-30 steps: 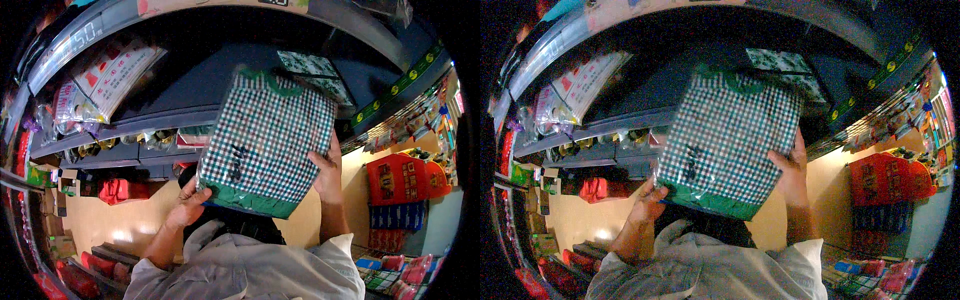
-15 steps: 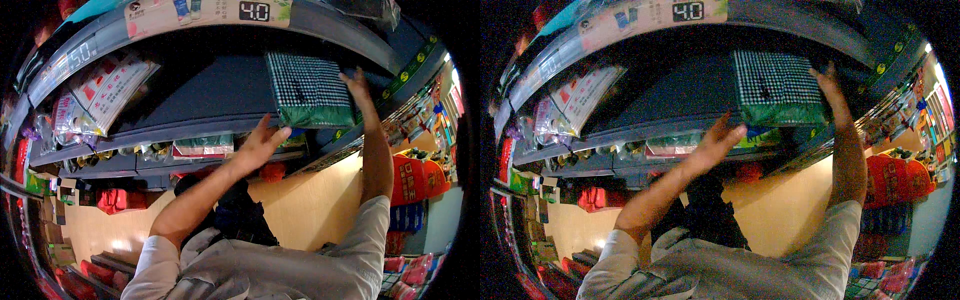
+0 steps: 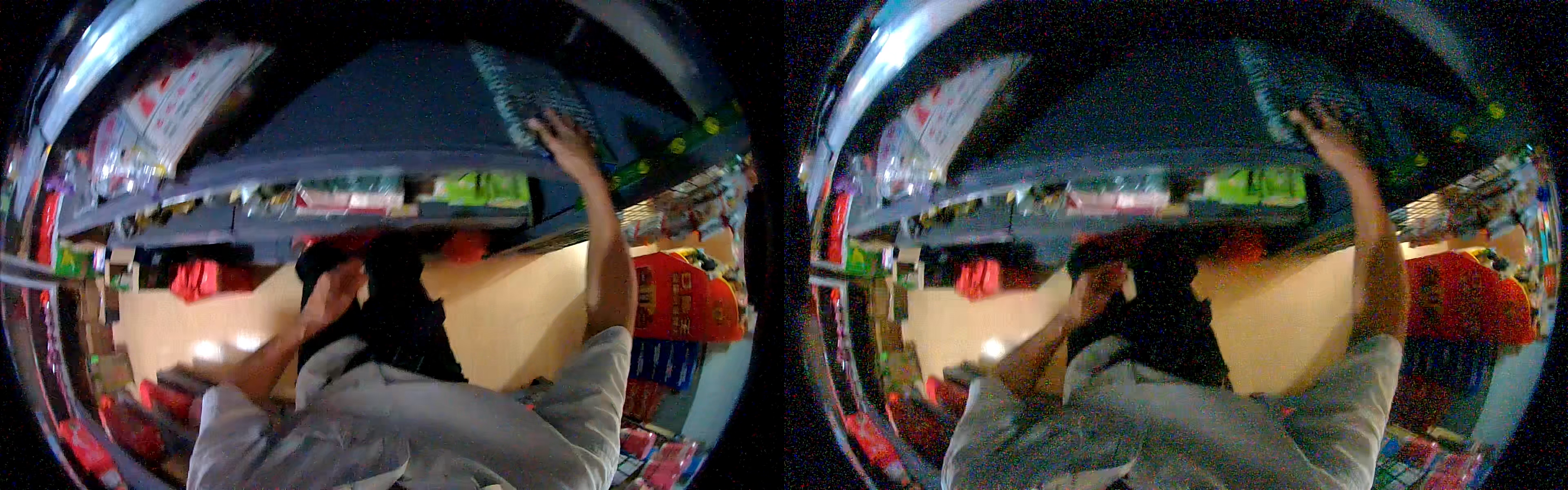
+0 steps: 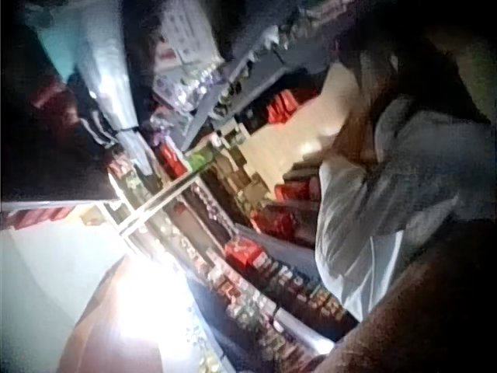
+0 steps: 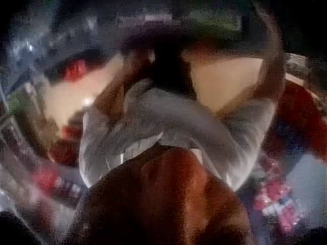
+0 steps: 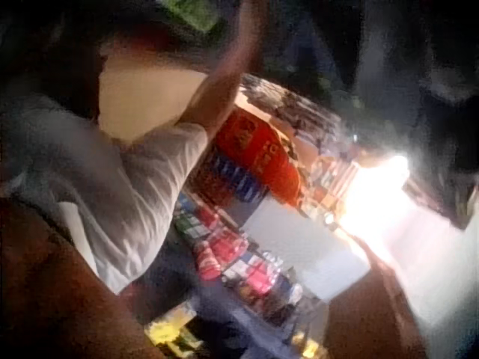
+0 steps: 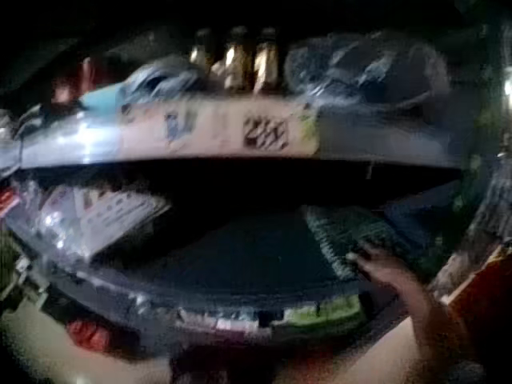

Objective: The person takes various packaged items from a shelf and wipes them with a blue cloth before placing them back on the shelf.

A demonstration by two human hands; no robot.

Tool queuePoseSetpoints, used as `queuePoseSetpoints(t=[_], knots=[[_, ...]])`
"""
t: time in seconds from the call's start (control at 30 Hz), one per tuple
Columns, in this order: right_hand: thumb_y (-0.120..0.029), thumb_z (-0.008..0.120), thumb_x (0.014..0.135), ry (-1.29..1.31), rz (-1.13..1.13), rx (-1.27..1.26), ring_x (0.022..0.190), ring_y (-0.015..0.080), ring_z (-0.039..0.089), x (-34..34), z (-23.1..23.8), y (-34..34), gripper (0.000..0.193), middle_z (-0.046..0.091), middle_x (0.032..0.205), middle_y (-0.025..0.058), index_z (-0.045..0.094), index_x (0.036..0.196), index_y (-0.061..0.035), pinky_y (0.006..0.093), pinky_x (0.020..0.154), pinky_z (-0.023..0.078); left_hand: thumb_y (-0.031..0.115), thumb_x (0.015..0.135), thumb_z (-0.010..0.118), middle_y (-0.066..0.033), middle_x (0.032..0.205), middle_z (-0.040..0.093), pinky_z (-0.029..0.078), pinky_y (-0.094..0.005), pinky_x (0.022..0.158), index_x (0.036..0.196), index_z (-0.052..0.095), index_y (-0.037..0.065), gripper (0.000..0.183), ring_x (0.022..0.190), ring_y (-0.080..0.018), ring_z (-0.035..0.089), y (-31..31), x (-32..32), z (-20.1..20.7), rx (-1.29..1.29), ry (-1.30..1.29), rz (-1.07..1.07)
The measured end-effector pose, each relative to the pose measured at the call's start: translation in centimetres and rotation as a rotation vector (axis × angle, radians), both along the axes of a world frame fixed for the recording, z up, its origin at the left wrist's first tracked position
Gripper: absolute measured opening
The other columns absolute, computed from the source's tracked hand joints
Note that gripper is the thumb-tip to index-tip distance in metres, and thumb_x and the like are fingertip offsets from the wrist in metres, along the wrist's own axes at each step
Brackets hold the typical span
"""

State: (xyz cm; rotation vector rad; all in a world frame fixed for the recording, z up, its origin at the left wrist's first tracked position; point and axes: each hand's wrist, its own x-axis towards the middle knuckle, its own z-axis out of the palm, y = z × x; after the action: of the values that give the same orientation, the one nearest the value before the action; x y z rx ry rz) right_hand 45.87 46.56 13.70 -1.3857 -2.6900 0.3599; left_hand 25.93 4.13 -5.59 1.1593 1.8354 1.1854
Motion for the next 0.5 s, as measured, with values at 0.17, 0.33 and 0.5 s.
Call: queuePoseSetpoints(t=[0.17,0.33,0.5], knots=[[-0.068,0.04,0.084,0.233,-0.053,0.116,0.137,0.0318,0.026,0.9,-1.8,1.1,0.076,0.027,0.149,0.013,0.037,0.141,-0.0187,0.0461,0.11,0.021,0.015,0.085,0.065,-0.023,0.092,0.064,0.051,-0.0383,0.074,0.108,0.055,-0.005,0.032,0.082,-0.0327,0.064,2.0,-4.7,-1.5,0.25,0.194,0.271],[-0.056,0.049,0.087,0.342,0.193,0.355,0.135,0.0312,0.03,2.2,-3.5,-0.8,0.063,0.035,0.145,0.0143,0.045,0.136,-0.0158,0.0496,0.11,0.015,0.02,0.085,0.064,-0.0256,0.109,0.058,0.047,-0.0387,0.082,0.112,0.054,-0.004,0.037,0.098,-0.0373,0.059,4.5,-9.4,-3.7,0.13,0.111,0.413],[-0.056,0.044,0.089,0.124,0.207,0.477,0.134,0.0303,0.031,2.3,-2.6,-2.6,0.06,0.038,0.144,0.0092,0.046,0.136,-0.0191,0.0528,0.109,0.012,0.023,0.083,0.066,-0.0222,0.104,0.059,0.043,-0.0463,0.086,0.112,0.055,0.0,0.039,0.093,-0.0431,0.055,1.9,-5.9,-4.3,0.071,0.38,0.27]])
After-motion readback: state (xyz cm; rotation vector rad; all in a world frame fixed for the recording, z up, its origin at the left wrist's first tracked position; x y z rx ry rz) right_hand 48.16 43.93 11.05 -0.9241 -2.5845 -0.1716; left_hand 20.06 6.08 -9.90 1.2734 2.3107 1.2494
